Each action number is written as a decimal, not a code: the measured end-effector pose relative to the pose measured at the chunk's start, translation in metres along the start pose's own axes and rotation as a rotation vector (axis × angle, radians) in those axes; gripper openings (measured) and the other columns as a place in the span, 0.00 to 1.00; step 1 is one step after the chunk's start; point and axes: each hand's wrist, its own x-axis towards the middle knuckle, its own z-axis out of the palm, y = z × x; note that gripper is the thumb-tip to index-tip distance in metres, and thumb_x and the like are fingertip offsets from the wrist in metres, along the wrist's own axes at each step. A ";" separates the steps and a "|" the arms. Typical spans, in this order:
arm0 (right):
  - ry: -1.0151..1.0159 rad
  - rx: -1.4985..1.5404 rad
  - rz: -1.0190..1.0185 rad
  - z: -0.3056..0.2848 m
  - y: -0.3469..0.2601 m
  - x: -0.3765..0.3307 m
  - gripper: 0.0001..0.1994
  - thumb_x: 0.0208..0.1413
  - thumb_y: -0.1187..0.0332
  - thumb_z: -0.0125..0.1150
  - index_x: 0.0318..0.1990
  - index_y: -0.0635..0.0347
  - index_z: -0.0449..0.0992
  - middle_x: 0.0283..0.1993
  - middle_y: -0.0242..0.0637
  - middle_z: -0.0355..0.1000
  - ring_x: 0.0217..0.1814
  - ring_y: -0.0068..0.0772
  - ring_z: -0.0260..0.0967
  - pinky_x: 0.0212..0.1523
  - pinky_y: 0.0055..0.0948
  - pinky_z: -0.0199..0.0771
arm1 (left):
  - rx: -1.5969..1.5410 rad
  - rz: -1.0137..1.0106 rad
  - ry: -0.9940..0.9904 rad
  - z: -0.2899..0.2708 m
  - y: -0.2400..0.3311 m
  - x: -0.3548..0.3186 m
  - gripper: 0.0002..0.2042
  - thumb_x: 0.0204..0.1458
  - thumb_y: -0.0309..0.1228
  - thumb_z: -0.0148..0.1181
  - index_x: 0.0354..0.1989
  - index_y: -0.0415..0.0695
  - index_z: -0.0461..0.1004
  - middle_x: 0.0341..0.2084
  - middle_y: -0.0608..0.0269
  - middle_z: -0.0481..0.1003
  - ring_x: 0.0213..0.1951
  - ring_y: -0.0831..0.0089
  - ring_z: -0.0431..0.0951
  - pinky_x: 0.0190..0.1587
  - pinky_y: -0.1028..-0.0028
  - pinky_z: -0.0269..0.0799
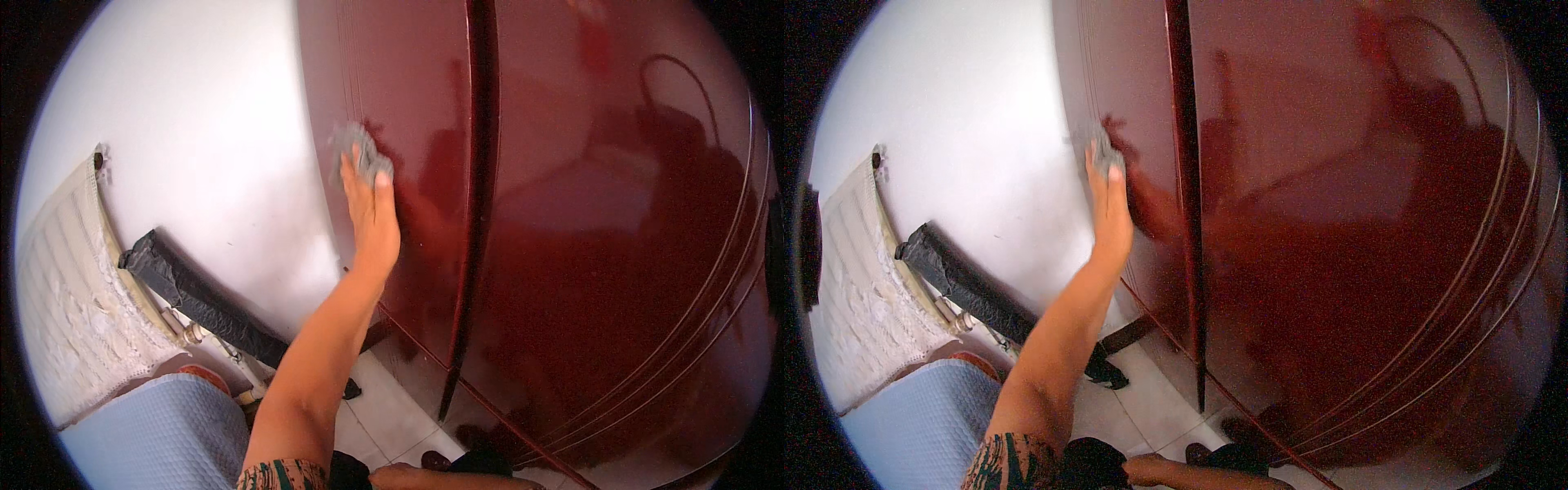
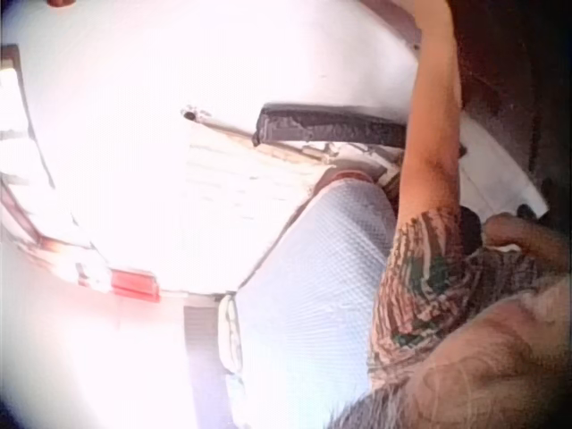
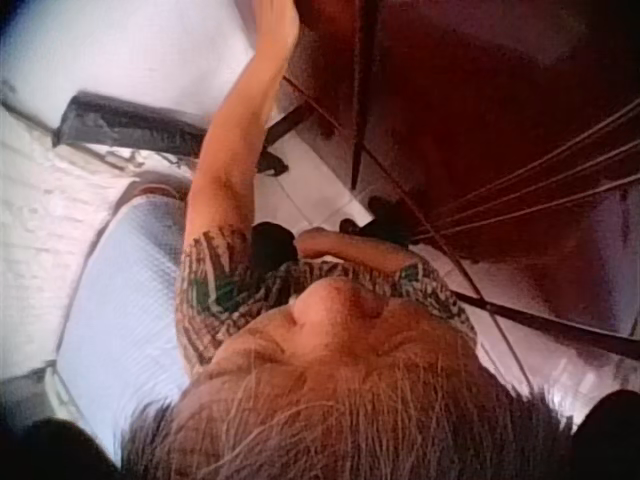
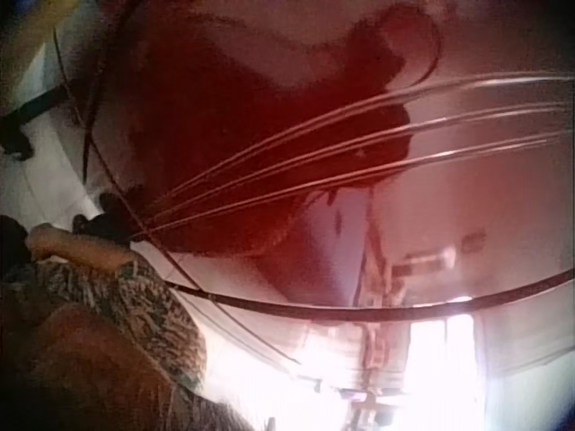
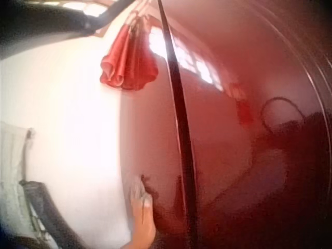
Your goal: The person wipes the exterior of a dark reddish-brown wooden cabinet using a grey cloth.
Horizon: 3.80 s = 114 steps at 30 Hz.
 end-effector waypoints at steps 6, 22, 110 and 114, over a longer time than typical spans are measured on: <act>-0.005 0.011 0.020 0.029 0.032 0.019 0.13 0.46 0.61 0.51 0.27 0.61 0.78 0.30 0.50 0.75 0.30 0.53 0.72 0.32 0.48 0.71 | 0.132 0.031 -0.172 0.014 -0.021 -0.146 0.37 0.60 0.52 0.36 0.68 0.36 0.37 0.68 0.41 0.32 0.69 0.49 0.33 0.67 0.55 0.28; -0.133 0.196 0.042 -0.024 0.001 -0.013 0.15 0.49 0.59 0.54 0.35 0.61 0.76 0.36 0.48 0.73 0.37 0.50 0.71 0.38 0.46 0.72 | 0.146 0.290 -0.075 0.004 0.052 0.049 0.34 0.61 0.54 0.31 0.69 0.44 0.39 0.67 0.37 0.33 0.68 0.45 0.31 0.67 0.52 0.29; 0.418 -0.229 -0.091 0.008 0.012 -0.034 0.06 0.49 0.66 0.51 0.33 0.55 0.69 0.24 0.33 0.65 0.20 0.34 0.71 0.16 0.35 0.68 | -0.348 -1.110 0.099 -0.028 -0.258 -0.177 0.43 0.54 0.63 0.39 0.68 0.41 0.40 0.66 0.51 0.47 0.67 0.57 0.46 0.66 0.59 0.43; 0.339 -0.239 -0.029 0.005 0.010 -0.034 0.07 0.50 0.65 0.51 0.34 0.55 0.69 0.25 0.34 0.66 0.22 0.36 0.72 0.19 0.38 0.70 | -0.496 -1.199 0.101 -0.010 -0.265 -0.252 0.42 0.54 0.64 0.37 0.68 0.43 0.44 0.66 0.53 0.50 0.66 0.59 0.50 0.66 0.61 0.46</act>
